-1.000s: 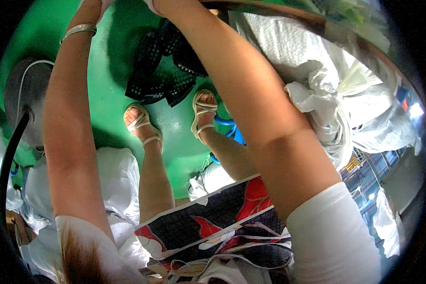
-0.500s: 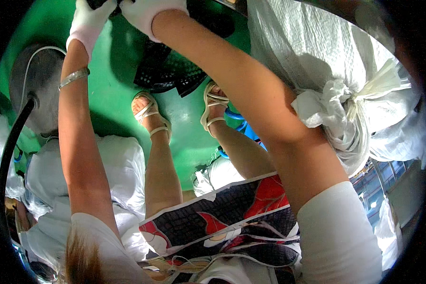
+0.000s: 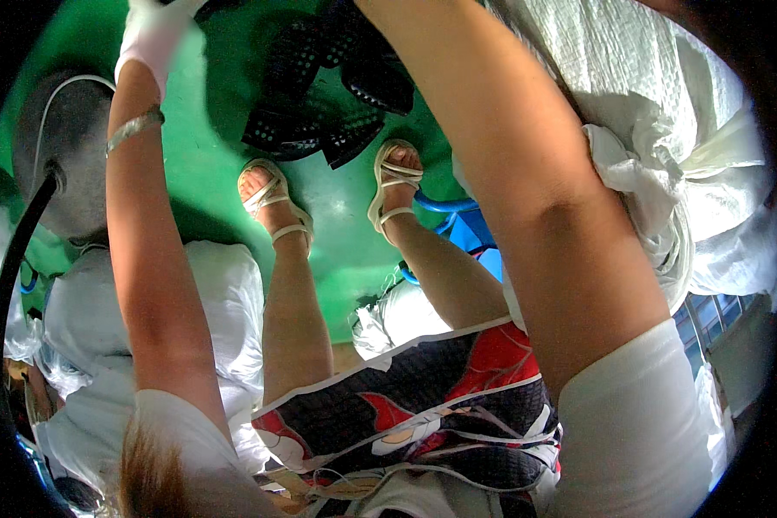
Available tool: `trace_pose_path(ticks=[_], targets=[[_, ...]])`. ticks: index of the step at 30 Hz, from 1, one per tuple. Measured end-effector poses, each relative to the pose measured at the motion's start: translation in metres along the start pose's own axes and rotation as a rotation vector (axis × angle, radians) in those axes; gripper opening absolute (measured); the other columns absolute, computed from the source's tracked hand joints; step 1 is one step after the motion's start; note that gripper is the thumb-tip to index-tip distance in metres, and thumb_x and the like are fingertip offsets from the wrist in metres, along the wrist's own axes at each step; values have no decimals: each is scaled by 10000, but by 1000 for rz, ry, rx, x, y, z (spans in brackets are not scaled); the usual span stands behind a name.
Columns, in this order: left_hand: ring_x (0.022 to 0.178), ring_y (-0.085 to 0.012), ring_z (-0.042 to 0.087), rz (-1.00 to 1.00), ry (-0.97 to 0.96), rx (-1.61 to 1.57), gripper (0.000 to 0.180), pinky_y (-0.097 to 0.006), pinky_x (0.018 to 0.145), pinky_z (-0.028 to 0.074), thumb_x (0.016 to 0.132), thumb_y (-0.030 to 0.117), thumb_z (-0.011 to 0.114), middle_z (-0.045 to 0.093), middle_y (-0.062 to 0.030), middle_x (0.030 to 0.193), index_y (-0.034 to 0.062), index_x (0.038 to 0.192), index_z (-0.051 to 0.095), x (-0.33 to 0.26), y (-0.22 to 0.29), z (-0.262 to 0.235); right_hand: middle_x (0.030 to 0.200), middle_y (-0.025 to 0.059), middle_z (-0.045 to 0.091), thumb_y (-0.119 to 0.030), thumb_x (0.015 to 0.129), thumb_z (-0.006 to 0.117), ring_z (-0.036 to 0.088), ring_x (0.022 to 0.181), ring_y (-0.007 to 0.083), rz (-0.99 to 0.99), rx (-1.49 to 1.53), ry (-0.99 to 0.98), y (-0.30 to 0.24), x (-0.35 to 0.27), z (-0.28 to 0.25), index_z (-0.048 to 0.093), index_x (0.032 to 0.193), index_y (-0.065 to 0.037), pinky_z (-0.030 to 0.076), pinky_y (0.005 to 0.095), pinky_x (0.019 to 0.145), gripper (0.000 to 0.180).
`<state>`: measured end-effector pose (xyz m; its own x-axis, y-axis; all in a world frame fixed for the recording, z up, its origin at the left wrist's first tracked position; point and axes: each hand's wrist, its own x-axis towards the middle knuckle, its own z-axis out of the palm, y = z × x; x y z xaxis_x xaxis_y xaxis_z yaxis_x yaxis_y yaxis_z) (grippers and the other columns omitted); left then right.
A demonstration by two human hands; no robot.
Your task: The person picks up black shoe components from a table, pairs them with finished shoes on a conveyor belt, and then retrieves more components from the floor to place them back on the table.
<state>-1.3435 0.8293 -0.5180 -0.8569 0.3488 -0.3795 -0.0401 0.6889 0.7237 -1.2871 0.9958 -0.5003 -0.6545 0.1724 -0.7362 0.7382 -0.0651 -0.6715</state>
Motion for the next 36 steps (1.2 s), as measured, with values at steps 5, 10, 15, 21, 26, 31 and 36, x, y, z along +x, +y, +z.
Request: trace_pose_path(ticks=[5, 10, 15, 21, 26, 31, 36], targets=[[1149, -378, 563, -58, -43, 97, 715, -417, 985, 436, 765, 334, 695, 511, -256, 1306, 32, 1354, 425, -42, -67, -24, 1337, 253, 488, -405, 684, 775, 509, 1219, 351, -35, -143, -9, 11, -25, 45, 274, 1443, -34, 426, 410, 1006, 982], [1222, -266, 505, -109, 77, 35, 880, -349, 1055, 369, 750, 198, 733, 492, -220, 1335, 22, 1467, 255, -113, -145, -53, 1422, 307, 349, -554, 587, 748, 454, 1270, 415, -23, -466, 46, 55, -38, 139, 241, 1470, -64, 417, 404, 1045, 1130], [1258, -276, 479, -201, 108, 106, 939, -348, 1080, 360, 774, 251, 766, 408, -201, 1400, 37, 1495, 203, -122, -139, -60, 1458, 298, 299, -565, 633, 723, 433, 1279, 431, -106, -337, 98, 66, -48, 141, 220, 1476, -51, 399, 418, 1055, 1108], [1157, -315, 547, -173, 326, 371, 798, -382, 994, 452, 783, 252, 775, 415, -200, 1350, 74, 1440, 359, -137, -91, -60, 1332, 223, 500, -504, 821, 561, 552, 1162, 360, -166, -409, 370, 108, -44, 94, 424, 1366, -45, 446, 452, 990, 726], [978, -250, 611, 327, 77, 282, 376, -344, 800, 517, 813, 80, 682, 627, -124, 986, 35, 1180, 611, -164, 1, -27, 1162, 107, 638, -240, 884, 539, 620, 1077, 319, 229, -1118, 151, 146, -60, 29, 515, 1316, -224, 522, 442, 888, 434], [1012, -349, 576, 244, -271, 428, 527, -430, 855, 498, 842, 262, 690, 557, -177, 1144, 60, 1285, 491, -156, -39, 92, 979, 131, 666, -243, 843, 637, 675, 914, 265, 13, -1295, 418, 184, -50, 24, 556, 1271, -176, 548, 373, 767, 441], [937, -326, 608, 180, -176, 711, 460, -442, 825, 509, 818, 289, 704, 602, -146, 1018, 103, 1203, 533, -126, -73, 135, 952, 181, 614, -212, 805, 653, 593, 959, 344, -159, -1180, 452, 192, -30, -10, 616, 939, -69, 491, 448, 840, 199]])
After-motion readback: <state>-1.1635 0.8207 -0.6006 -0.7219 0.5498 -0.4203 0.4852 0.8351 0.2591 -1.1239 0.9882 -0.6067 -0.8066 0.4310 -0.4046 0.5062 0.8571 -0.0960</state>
